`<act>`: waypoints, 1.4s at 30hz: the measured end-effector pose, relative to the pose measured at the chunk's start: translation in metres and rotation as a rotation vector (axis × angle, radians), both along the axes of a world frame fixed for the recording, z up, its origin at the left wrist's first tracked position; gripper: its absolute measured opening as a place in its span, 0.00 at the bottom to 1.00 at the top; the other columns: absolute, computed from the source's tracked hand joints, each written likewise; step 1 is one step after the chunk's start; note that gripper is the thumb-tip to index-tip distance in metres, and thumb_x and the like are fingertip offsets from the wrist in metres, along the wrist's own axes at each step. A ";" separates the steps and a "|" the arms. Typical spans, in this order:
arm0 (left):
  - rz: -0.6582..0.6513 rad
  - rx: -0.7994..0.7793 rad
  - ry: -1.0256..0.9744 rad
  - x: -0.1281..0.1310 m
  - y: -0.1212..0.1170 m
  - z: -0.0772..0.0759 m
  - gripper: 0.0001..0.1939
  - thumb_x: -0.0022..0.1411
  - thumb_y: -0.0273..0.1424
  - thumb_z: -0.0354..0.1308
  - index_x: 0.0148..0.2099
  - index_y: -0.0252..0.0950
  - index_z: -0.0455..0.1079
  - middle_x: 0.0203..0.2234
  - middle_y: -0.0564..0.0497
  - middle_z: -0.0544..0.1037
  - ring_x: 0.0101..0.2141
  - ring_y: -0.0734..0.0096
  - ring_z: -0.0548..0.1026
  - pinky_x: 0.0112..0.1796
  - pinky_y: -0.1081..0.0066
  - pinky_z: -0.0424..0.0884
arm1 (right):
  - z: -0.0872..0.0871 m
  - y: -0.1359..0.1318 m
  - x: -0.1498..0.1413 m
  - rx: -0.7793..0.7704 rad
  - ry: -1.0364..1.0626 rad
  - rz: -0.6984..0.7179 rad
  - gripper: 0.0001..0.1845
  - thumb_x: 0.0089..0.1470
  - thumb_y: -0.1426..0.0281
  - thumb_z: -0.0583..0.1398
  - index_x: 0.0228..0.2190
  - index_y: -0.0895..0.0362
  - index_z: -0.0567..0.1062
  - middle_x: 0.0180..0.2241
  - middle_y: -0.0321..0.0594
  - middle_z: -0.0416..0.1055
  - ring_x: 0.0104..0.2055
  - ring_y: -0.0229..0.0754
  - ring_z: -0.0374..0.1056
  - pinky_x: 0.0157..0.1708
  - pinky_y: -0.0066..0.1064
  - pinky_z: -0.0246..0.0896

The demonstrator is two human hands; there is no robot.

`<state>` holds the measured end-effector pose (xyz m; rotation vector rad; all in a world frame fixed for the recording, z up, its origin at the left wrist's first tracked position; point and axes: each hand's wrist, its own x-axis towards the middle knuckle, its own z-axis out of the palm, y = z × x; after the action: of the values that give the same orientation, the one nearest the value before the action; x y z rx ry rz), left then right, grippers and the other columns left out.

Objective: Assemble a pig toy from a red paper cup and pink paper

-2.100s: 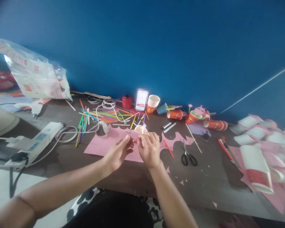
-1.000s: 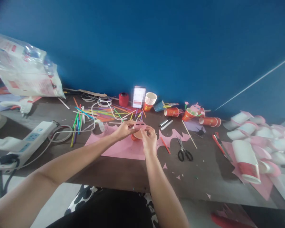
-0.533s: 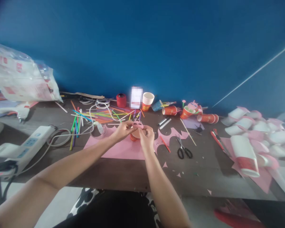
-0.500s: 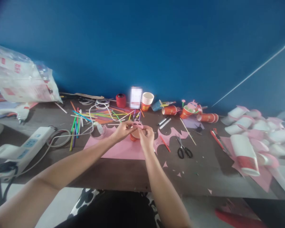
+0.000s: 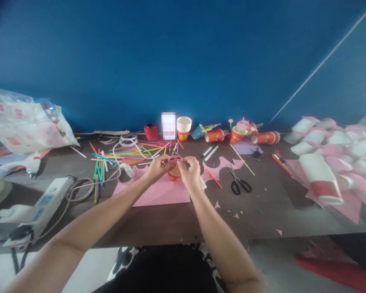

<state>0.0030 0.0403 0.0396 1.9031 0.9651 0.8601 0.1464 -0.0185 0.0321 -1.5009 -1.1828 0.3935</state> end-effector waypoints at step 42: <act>0.035 0.038 0.035 0.001 0.008 -0.004 0.09 0.53 0.35 0.58 0.30 0.34 0.74 0.29 0.50 0.76 0.31 0.71 0.72 0.33 0.72 0.66 | 0.020 0.016 0.009 -0.076 -0.064 0.282 0.09 0.47 0.64 0.60 0.22 0.56 0.74 0.24 0.34 0.66 0.31 0.39 0.64 0.33 0.30 0.57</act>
<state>0.0041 0.0482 0.0355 1.9448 1.0123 0.8733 0.1552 -0.0020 0.0518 -1.4218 -1.4504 0.5893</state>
